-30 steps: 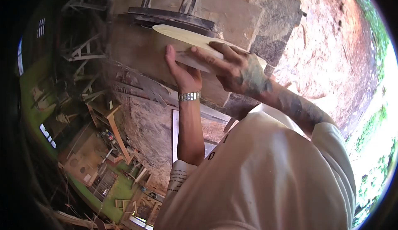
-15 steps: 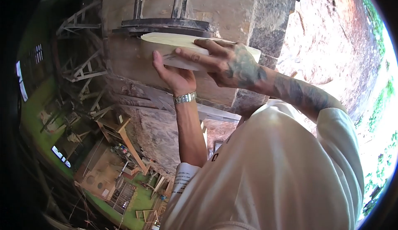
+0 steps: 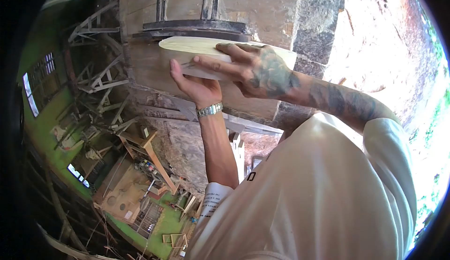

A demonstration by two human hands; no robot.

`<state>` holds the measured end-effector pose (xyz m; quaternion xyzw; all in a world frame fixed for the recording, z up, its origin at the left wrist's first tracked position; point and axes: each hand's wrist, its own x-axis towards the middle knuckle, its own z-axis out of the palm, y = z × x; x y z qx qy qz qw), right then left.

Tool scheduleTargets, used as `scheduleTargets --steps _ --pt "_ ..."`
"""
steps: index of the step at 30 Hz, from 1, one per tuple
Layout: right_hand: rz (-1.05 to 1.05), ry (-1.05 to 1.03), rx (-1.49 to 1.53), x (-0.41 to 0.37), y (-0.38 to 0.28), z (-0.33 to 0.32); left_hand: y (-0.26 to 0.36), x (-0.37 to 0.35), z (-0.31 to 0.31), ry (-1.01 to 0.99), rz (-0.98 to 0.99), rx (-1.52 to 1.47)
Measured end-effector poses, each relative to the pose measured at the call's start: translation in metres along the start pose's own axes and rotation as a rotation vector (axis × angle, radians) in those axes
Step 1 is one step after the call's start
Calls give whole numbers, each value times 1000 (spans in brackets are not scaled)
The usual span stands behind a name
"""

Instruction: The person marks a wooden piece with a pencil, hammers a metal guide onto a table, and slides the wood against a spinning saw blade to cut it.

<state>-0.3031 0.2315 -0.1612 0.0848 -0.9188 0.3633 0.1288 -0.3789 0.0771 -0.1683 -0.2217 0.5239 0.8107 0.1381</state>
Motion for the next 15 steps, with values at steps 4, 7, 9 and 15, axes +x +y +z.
scheduleTargets --steps 4,7,9,15 --pt "-12 15 -17 6 0 4 5 5 1 9 13 13" --pt "-8 25 11 10 1 13 9 9 0 1 22 11" --pt "-6 19 3 12 0 16 11 12 -2 5 26 18" --pt "-18 54 3 21 1 27 18 22 -7 20 43 61"
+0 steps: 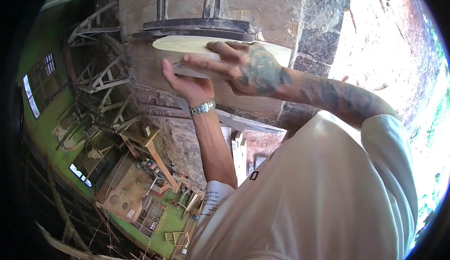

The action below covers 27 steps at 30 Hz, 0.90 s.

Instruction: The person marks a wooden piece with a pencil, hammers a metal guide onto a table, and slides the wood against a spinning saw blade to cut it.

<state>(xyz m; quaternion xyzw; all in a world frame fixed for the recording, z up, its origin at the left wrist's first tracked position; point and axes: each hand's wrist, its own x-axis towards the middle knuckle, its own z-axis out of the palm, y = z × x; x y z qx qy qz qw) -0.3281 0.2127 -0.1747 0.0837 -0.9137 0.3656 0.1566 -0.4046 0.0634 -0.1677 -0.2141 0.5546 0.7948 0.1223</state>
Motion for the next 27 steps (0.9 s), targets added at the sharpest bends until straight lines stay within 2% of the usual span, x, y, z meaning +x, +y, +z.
scheduleTargets --steps 5,8,10,11,16,19,22,27 --pt "-4 -30 -13 7 -1 9 5 11 -5 -30 4 -17" --pt "1 -23 11 9 1 17 8 15 -7 51 17 23" --pt "-11 9 47 13 1 22 10 16 -5 15 21 10" --pt "2 -58 46 14 0 18 11 19 -7 8 26 6" --pt "-16 -96 -16 23 0 21 18 32 -17 -45 25 1" --pt "-18 -137 -16 29 -1 25 20 36 -17 -22 50 18" --pt "-59 -63 9 31 2 38 24 42 -23 -39 23 9" --pt "-36 -114 55 39 0 46 25 56 -34 -30 58 0"
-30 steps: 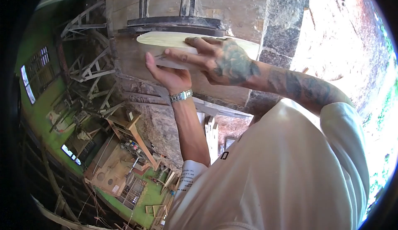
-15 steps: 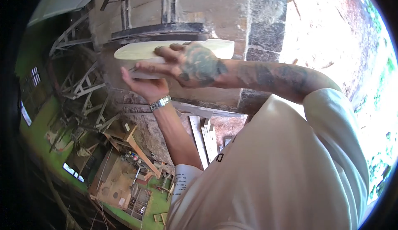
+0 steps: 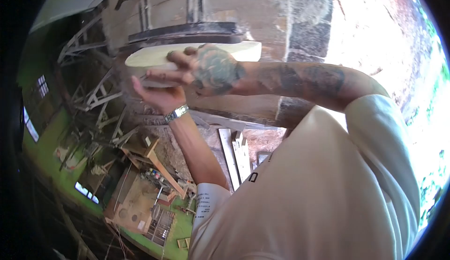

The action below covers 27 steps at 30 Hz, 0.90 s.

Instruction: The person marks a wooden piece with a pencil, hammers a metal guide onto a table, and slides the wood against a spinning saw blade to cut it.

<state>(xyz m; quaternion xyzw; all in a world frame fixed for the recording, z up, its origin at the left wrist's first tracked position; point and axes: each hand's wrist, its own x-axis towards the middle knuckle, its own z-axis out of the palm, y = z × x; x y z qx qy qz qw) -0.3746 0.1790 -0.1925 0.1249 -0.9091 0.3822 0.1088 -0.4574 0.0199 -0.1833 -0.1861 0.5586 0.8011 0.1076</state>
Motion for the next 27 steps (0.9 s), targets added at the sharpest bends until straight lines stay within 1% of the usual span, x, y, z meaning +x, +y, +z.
scheduleTargets --steps 6,12,15,17,24,27 --pt "7 20 35 12 -2 5 6 8 0 21 35 17" --pt "6 22 24 23 -2 15 14 19 -4 1 15 -14" --pt "-19 65 11 30 0 18 17 24 -6 18 34 12" --pt "-30 51 28 31 1 22 19 26 -9 14 36 13" --pt "-20 5 -5 41 -3 23 24 40 -20 -50 36 -13" --pt "-19 19 18 46 -2 30 23 38 -19 -74 38 -40"
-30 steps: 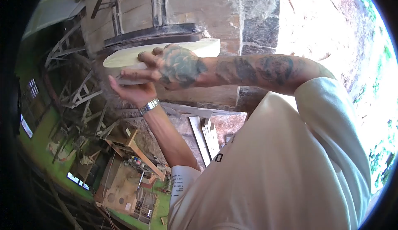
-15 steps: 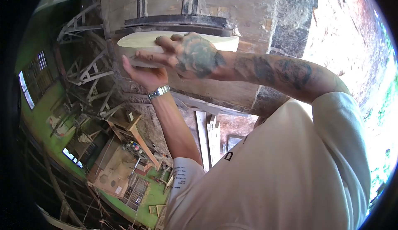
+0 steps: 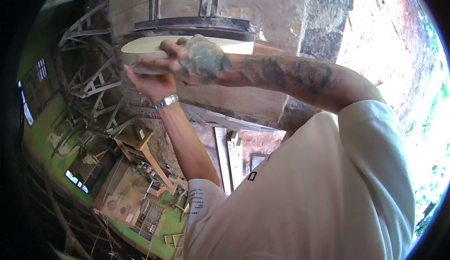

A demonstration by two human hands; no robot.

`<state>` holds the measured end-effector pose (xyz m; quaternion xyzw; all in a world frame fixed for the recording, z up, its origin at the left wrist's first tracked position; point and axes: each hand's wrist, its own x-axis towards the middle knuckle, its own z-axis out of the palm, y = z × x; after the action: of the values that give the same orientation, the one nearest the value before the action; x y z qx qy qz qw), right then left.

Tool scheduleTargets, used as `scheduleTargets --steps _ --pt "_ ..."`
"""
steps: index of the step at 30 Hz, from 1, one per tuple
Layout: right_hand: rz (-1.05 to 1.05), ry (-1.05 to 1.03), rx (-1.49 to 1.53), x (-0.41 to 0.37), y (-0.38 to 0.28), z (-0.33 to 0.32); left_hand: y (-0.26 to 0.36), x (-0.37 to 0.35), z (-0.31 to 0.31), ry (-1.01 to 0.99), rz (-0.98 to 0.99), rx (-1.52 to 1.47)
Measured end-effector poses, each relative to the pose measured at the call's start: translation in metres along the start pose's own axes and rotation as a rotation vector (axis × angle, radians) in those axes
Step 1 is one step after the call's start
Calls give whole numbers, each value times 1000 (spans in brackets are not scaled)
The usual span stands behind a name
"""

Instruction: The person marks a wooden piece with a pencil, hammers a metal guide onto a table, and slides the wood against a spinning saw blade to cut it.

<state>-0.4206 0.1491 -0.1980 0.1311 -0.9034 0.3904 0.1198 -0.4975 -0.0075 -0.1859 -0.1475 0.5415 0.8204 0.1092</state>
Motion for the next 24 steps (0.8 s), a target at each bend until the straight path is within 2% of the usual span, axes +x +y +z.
scheduleTargets --steps 3,6,9,12,15,24 --pt "-20 18 -14 2 1 3 -13 -3 -9 34 70 -16" --pt "-14 139 -50 0 0 8 -26 -25 -2 -9 7 -5" --pt "-13 75 -109 4 -3 1 -49 -57 4 -124 -90 -119" --pt "-22 109 -113 4 -4 3 -55 -79 13 -103 -93 -102" --pt "-7 110 -119 8 -3 5 -55 -73 10 -97 -82 -1" --pt "-11 109 -107 23 -4 18 -43 -60 11 -121 -53 -39"
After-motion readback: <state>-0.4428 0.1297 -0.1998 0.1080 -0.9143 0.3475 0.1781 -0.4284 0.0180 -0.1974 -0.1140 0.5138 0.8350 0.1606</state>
